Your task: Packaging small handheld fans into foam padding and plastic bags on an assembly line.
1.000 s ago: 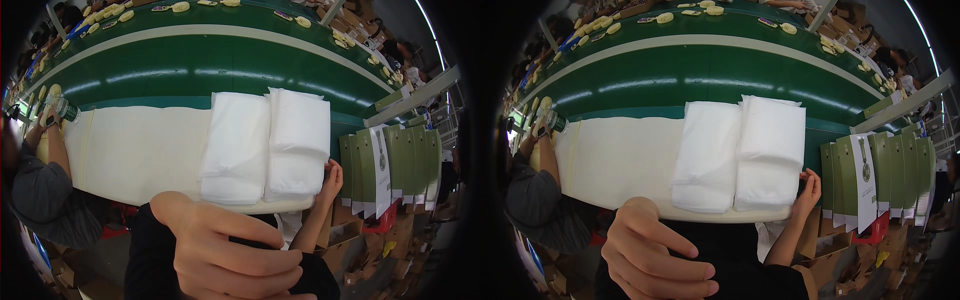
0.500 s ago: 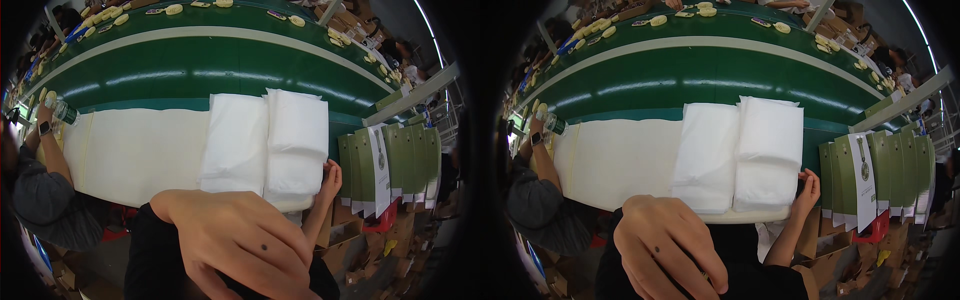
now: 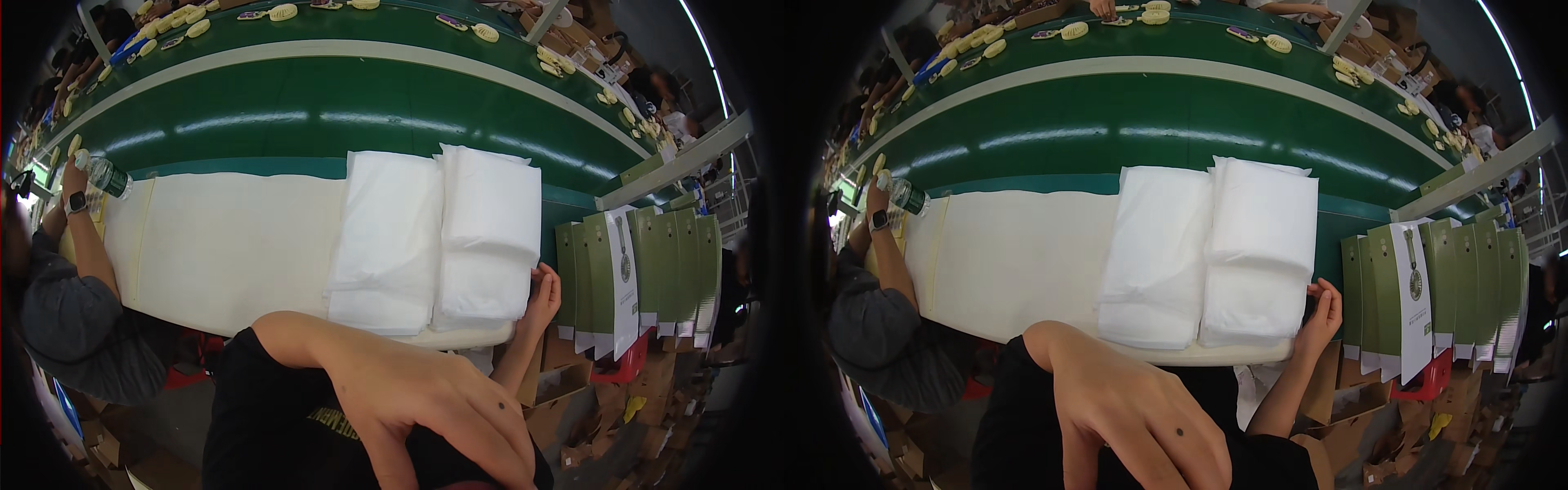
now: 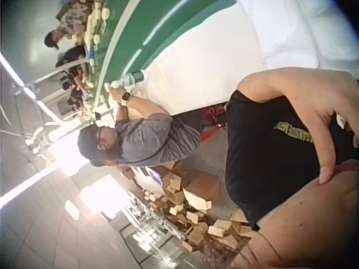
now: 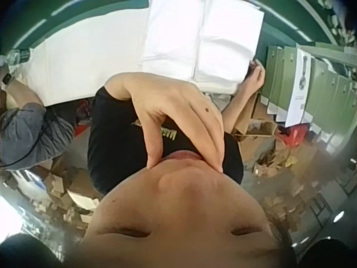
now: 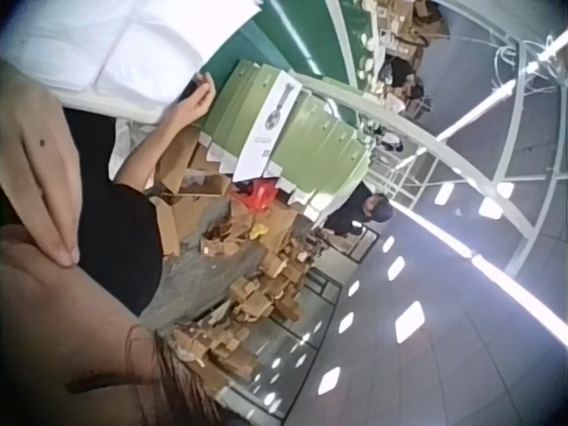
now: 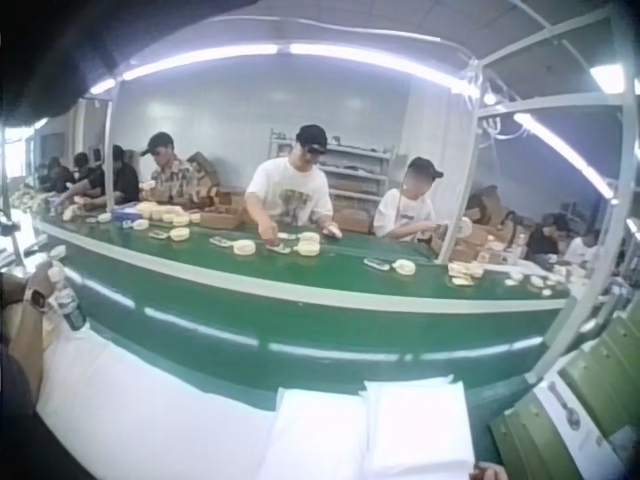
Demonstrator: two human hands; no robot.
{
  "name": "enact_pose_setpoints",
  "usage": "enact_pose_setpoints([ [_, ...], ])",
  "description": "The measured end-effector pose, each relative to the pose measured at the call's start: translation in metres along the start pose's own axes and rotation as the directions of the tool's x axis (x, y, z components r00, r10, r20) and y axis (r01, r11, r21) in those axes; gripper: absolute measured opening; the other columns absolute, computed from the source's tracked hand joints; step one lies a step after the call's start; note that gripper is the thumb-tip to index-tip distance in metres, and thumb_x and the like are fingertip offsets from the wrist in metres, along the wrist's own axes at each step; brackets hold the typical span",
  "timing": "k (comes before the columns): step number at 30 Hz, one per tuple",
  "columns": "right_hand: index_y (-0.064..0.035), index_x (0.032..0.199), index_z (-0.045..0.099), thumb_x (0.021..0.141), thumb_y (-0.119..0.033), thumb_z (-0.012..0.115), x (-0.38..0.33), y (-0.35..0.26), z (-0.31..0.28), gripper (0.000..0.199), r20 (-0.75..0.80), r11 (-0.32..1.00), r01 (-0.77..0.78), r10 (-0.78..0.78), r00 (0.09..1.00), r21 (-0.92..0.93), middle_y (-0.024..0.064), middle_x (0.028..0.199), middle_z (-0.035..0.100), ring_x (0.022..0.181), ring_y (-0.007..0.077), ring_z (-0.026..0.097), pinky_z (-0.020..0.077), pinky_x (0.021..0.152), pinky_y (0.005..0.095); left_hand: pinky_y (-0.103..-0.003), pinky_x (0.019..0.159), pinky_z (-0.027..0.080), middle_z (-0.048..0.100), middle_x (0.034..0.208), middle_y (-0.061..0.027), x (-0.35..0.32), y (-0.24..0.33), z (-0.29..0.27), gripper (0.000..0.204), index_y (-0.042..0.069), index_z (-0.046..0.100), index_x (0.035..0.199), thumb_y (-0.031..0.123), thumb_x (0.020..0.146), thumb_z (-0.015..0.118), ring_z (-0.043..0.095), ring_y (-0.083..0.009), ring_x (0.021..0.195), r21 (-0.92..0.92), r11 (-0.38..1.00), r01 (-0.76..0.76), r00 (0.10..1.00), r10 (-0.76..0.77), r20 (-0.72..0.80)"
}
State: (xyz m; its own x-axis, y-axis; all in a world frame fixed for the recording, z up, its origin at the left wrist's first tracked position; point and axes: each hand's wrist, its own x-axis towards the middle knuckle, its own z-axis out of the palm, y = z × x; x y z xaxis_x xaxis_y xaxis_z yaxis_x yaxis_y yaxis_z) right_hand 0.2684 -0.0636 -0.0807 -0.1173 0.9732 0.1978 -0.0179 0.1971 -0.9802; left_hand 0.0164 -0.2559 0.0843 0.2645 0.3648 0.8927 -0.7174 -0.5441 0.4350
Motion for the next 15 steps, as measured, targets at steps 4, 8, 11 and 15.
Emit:
enact_pose_setpoints([
  [4,0.0029,0.109,0.060,0.100,-0.014,0.044,0.002,0.002,-0.001,0.025,0.014,1.000,0.005,-0.005,1.000,0.002,0.0086,0.091,0.063,0.086,0.0139,0.058,0.0461,0.082,0.0274,-0.037,0.080,0.050,0.063,0.112,-0.0189,0.000,-0.002,0.000,0.066,-0.007,0.063,0.114,0.046,0.077,0.073,0.062,-0.0311,0.095,-0.041,0.999,0.012,1.000,-0.012,-0.010],
  [8,0.0030,0.108,0.060,0.100,-0.014,0.044,0.001,0.001,-0.005,0.025,0.009,1.000,0.028,-0.028,1.000,-0.008,0.0086,0.091,0.063,0.086,0.0139,0.058,0.0462,0.082,0.0272,-0.037,0.079,0.050,0.064,0.111,-0.0182,0.001,-0.001,-0.002,0.060,-0.006,0.064,0.112,0.042,0.077,0.074,0.063,-0.0310,0.095,-0.061,0.998,0.034,0.999,-0.034,0.001],
  [11,0.0031,0.108,0.060,0.100,-0.014,0.044,0.000,0.001,-0.004,0.025,-0.003,1.000,0.005,-0.005,1.000,-0.004,0.0087,0.091,0.064,0.086,0.0139,0.058,0.0464,0.082,0.0271,-0.032,0.073,0.050,0.066,0.098,-0.0124,-0.005,-0.005,0.012,0.025,-0.001,0.065,0.094,0.019,0.079,0.070,0.063,-0.0268,0.086,-0.026,0.999,0.020,0.992,-0.023,-0.125],
  [15,0.0030,0.108,0.060,0.100,-0.013,0.043,0.000,-0.001,-0.002,0.024,0.010,1.000,0.021,-0.021,1.000,0.002,0.0088,0.091,0.064,0.085,0.0140,0.058,0.0467,0.082,0.0272,-0.035,0.076,0.050,0.065,0.103,-0.0146,-0.011,-0.013,0.026,0.037,-0.002,0.066,0.101,0.027,0.079,0.072,0.063,-0.0287,0.090,-0.180,0.982,0.060,0.977,-0.094,-0.191],
])
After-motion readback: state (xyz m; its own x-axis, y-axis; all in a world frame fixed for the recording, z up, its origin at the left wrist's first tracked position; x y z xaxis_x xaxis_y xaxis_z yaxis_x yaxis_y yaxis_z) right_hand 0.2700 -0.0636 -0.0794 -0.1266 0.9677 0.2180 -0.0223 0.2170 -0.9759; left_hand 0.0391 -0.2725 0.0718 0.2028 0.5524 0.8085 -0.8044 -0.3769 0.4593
